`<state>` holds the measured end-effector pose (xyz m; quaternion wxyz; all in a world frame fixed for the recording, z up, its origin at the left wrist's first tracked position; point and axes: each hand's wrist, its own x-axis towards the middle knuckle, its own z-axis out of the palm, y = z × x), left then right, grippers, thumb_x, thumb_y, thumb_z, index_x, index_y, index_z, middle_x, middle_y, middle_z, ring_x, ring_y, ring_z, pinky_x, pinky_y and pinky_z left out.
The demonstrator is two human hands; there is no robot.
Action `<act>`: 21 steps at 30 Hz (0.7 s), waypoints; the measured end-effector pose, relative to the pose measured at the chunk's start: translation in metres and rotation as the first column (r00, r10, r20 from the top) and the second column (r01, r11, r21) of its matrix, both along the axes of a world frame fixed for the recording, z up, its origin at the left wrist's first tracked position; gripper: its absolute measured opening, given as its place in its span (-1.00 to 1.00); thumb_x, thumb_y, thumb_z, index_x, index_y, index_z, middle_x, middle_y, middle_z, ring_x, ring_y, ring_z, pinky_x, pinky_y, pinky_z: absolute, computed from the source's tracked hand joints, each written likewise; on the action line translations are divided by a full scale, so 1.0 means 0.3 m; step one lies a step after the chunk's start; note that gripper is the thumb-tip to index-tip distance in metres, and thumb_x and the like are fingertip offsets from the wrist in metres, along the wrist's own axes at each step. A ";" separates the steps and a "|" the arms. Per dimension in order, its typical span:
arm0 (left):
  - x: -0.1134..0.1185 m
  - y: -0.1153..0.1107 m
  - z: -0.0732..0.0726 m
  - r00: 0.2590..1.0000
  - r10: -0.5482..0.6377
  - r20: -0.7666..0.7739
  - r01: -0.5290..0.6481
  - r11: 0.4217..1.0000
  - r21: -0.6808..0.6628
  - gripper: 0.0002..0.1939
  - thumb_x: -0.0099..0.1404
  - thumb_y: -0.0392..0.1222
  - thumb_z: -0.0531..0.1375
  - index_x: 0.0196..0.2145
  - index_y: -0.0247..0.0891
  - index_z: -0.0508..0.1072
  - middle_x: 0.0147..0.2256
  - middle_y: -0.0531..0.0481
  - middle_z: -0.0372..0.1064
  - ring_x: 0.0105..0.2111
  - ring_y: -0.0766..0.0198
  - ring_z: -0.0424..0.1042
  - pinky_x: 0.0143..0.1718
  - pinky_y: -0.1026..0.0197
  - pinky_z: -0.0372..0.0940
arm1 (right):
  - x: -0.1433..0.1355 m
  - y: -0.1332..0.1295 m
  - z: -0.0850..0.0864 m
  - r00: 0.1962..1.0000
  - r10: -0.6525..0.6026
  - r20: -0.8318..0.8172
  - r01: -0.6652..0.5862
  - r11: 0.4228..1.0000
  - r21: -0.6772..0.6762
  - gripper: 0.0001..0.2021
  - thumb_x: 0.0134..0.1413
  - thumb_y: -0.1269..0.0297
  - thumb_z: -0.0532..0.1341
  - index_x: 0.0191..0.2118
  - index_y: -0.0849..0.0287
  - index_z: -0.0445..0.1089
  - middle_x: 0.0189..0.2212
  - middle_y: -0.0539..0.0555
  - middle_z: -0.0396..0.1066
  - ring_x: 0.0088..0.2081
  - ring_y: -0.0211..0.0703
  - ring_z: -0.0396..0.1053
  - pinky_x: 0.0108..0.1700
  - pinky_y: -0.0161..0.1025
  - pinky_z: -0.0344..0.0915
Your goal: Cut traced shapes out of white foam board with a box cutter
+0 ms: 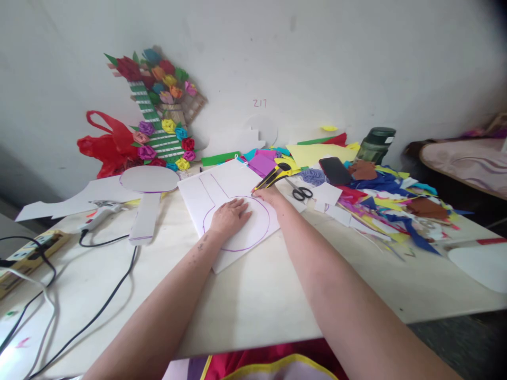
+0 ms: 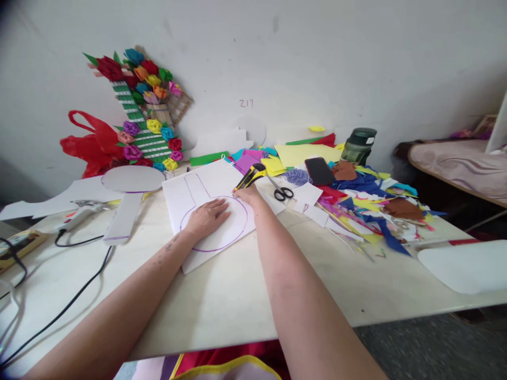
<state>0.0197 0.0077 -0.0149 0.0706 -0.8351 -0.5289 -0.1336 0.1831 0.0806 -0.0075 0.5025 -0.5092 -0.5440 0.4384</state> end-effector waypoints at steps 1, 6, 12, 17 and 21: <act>-0.001 0.000 0.000 1.000 0.000 -0.001 0.000 1.000 0.004 -0.58 0.34 0.05 -0.03 0.04 -0.10 0.38 0.12 0.09 0.24 0.15 0.25 0.16 0.17 0.19 0.07 | 0.001 0.000 -0.001 1.000 -0.002 -0.001 0.002 1.000 0.001 -0.89 -0.41 0.55 0.18 -0.58 0.26 0.36 -0.61 -0.06 0.32 -0.53 -0.37 0.22 -0.43 -0.40 0.18; -0.001 0.002 -0.002 1.000 0.004 -0.002 -0.004 1.000 0.004 -0.58 0.34 0.04 -0.03 0.05 -0.09 0.37 0.12 0.09 0.23 0.15 0.25 0.16 0.17 0.19 0.06 | 0.001 -0.001 0.003 1.000 0.006 0.015 -0.006 1.000 0.016 -0.89 -0.41 0.55 0.17 -0.59 0.25 0.35 -0.63 -0.07 0.29 -0.54 -0.38 0.20 -0.46 -0.40 0.16; -0.001 0.003 -0.003 1.000 0.006 -0.001 -0.006 1.000 0.008 -0.58 0.34 0.05 -0.04 0.04 -0.08 0.37 0.12 0.10 0.23 0.15 0.26 0.15 0.17 0.20 0.05 | 0.001 0.001 0.002 0.997 0.020 0.068 -0.021 1.000 0.004 -0.80 -0.41 0.54 0.15 -0.50 0.22 0.38 -0.66 -0.12 0.25 -0.61 -0.41 0.10 -0.58 -0.42 0.04; -0.001 0.005 -0.004 1.000 0.008 0.004 -0.008 1.000 -0.002 -0.59 0.34 0.06 -0.03 0.04 -0.05 0.37 0.13 0.12 0.22 0.15 0.28 0.15 0.19 0.22 0.03 | 0.001 -0.004 0.004 0.997 0.039 0.065 -0.038 0.999 -0.009 -0.89 -0.40 0.53 0.14 -0.59 0.23 0.34 -0.69 -0.12 0.21 -0.62 -0.42 0.08 -0.59 -0.43 0.04; -0.001 0.005 -0.001 1.000 0.016 0.012 -0.016 1.000 -0.009 -0.59 0.33 0.07 -0.04 0.05 -0.01 0.37 0.13 0.16 0.22 0.16 0.29 0.14 0.19 0.21 0.03 | 0.000 -0.010 0.009 0.998 0.035 0.052 -0.034 0.999 -0.010 -0.89 -0.41 0.53 0.14 -0.60 0.23 0.33 -0.69 -0.11 0.22 -0.61 -0.40 0.10 -0.57 -0.42 0.06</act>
